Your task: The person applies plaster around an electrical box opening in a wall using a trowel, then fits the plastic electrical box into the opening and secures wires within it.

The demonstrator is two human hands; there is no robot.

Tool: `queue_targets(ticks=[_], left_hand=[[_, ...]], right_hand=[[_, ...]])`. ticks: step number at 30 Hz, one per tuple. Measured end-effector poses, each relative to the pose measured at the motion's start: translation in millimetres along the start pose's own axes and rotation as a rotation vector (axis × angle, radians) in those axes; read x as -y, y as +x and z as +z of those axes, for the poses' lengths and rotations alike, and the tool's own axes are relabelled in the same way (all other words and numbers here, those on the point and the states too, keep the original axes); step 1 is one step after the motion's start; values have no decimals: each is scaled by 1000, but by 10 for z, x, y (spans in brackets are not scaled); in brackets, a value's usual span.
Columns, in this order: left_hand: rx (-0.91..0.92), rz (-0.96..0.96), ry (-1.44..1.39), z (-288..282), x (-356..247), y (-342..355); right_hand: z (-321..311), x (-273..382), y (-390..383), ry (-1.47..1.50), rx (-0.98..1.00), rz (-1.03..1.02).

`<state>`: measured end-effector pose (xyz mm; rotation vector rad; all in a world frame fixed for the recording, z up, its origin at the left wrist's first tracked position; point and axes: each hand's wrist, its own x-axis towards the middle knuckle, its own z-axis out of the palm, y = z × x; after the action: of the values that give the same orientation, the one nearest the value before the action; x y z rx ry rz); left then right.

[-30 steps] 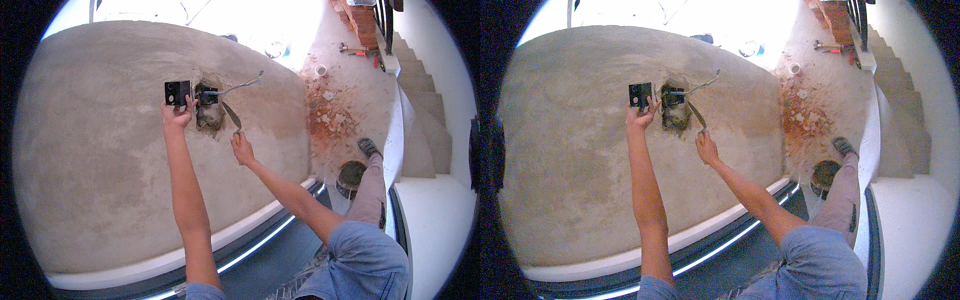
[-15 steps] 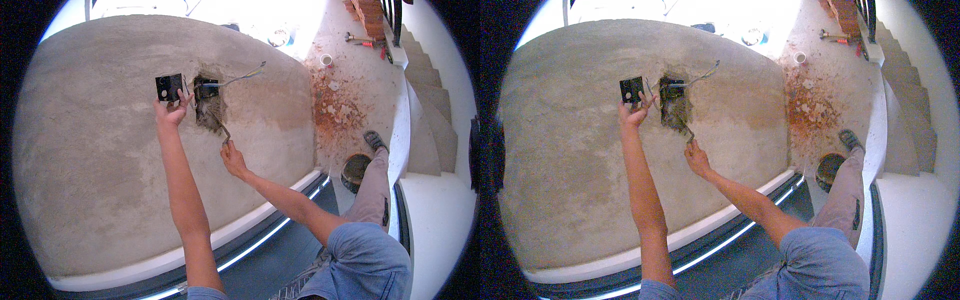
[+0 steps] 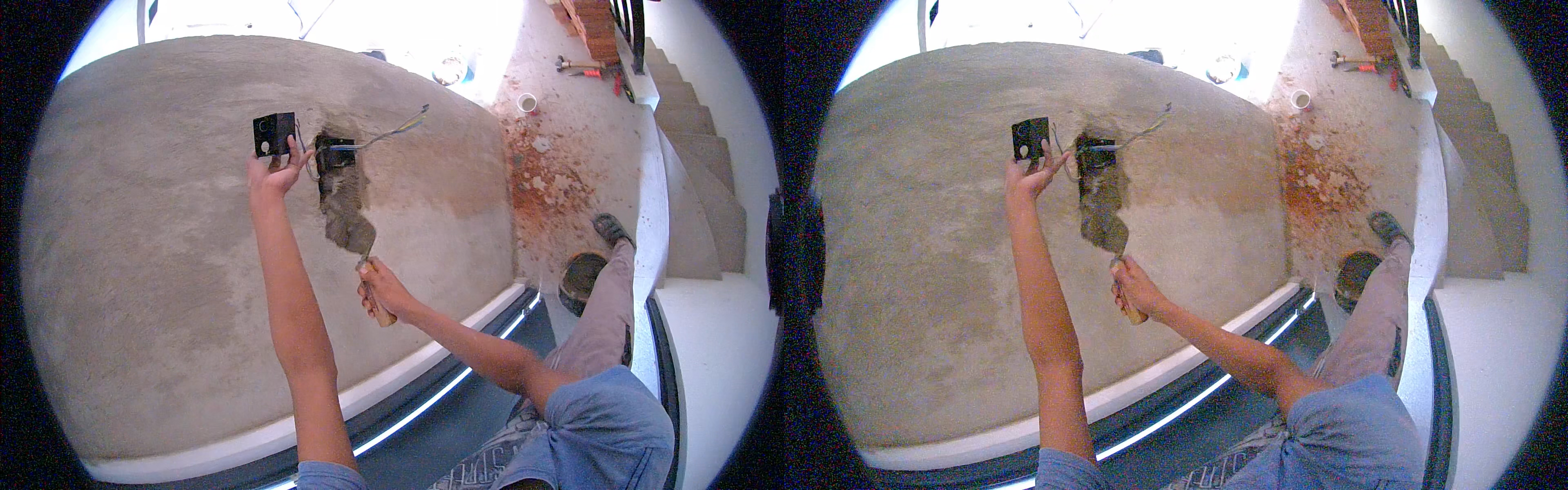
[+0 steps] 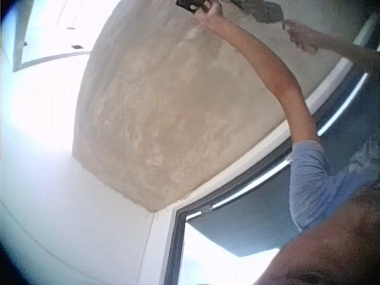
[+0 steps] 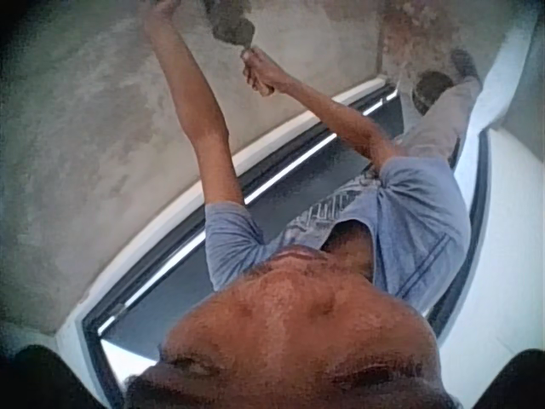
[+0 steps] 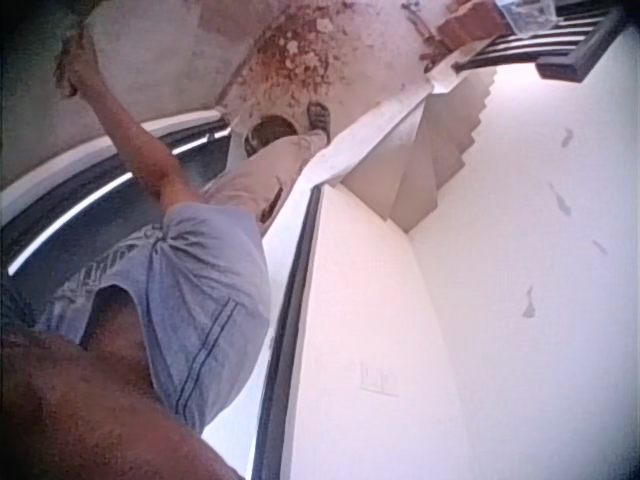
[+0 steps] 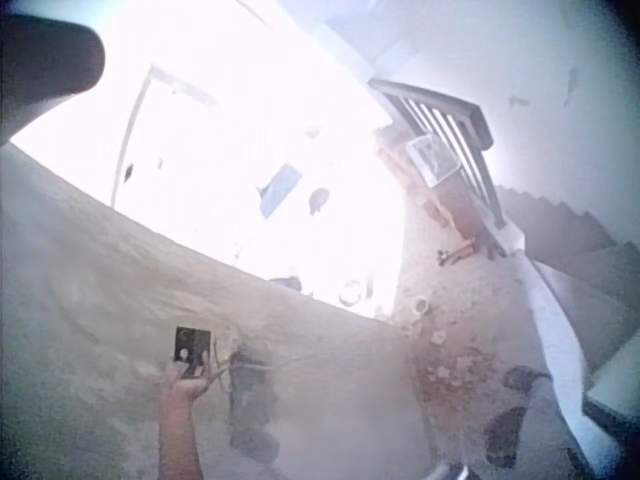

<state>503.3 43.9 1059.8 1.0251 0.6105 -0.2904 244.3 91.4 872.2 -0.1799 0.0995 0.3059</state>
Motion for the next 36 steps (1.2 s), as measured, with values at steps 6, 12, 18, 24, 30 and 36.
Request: queue_targets(ticks=[6,12,18,24,30,36], left_hand=[[-34,53,21,-87,-92,71],[-45,-58,53,146,65,18],[-46,0,2,34,65,-22],[21,22,38,-64,-58,50],[76,5,51,-48,52,16],[96,40,98,-119,-1,74]], right_hand=[[290,35,141,-155,-382,-692],[345,-189,821,-664,-551,-727],[85,-300,608,-598,-439,-587],[-461,-36,909,-943,-530,-502],[-444,2,1107,-1057,-494,-407],[-218,-270,797,-1038,-341,-350]])
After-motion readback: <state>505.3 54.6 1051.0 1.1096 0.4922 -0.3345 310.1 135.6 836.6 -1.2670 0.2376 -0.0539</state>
